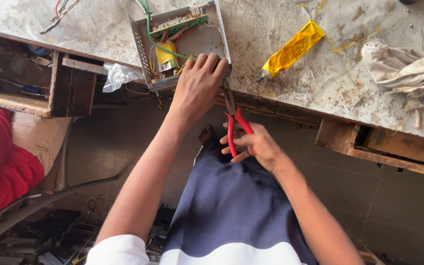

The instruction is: The person cleans the interior of a metal electronic casing with a brush, then uses pliers to cut wires and manipulate components inside. They also handle the metal cover and a small black device, performing adjustments and cuts on the electronics.

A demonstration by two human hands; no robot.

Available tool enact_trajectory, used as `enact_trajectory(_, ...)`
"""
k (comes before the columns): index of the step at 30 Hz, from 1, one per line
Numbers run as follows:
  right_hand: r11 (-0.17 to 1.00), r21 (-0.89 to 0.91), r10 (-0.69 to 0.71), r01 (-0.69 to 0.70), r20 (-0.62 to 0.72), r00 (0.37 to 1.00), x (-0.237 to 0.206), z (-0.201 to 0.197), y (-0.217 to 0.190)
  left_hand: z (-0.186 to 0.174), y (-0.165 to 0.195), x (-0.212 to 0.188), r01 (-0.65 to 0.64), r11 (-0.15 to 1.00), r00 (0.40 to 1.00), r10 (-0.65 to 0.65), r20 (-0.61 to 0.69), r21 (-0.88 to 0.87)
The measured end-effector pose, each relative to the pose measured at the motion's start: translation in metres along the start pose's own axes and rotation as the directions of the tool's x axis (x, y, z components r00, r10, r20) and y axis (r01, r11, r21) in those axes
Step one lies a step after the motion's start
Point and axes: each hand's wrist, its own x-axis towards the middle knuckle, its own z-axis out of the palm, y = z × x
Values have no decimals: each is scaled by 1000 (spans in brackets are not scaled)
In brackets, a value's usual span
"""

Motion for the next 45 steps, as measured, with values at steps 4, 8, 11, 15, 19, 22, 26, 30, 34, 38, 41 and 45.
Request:
enact_trajectory(4, 998, -54, -30, 27, -71, 997, 2, 6, 3, -1, 0, 0, 2, 1000, 1000, -2, -8, -2)
enact_trajectory(8, 989, -137, -76, 63, -93, 993, 5, 13, 2, -2, 1, -1, -20, 999, 1000, 21, -19, 30)
enact_trajectory(11, 984, -166, -90, 69, -122, 988, 5, 19, 0, -3, 1, 0, -21, 996, 1000, 21, 3, 82)
enact_trajectory(15, 987, -154, -62, 37, -161, 985, 1, 25, -1, -6, 1, 3, -20, 999, 1000, 20, 0, 50)
enact_trajectory(19, 984, -174, -80, 49, -179, 981, -1, 24, 0, -6, 3, 4, -12, 999, 1000, 12, 6, 43)
enact_trajectory(22, 982, -97, -172, 164, -90, 981, 0, 22, -1, -6, 5, 4, -3, 1000, 1000, 3, 8, 4)
enact_trajectory(26, 998, 14, -59, 61, -129, 990, 2, 24, -2, -14, 4, 6, 12, 997, 996, -6, 87, -71)
enact_trajectory(30, 995, 48, -83, 88, -110, 990, 1, 25, -1, -21, 3, 29, 147, 957, 988, -155, -12, -250)
enact_trajectory(34, 980, -160, -150, 118, -210, 966, 0, 28, -4, -12, 12, 75, 127, 973, 971, -161, -175, -192)
enact_trajectory(38, 957, -210, -247, 201, -222, 943, 2, 40, -2, -10, 13, 84, 223, 972, 974, -220, 47, -72)
enact_trajectory(41, 955, -221, -259, 198, -291, 921, -1, 50, 0, -10, 12, 83, 242, 964, 969, -233, 84, -111)
enact_trajectory(45, 967, -188, -225, 170, -333, 916, -1, 54, -1, -10, 15, 78, 142, 971, 986, -157, -61, -194)
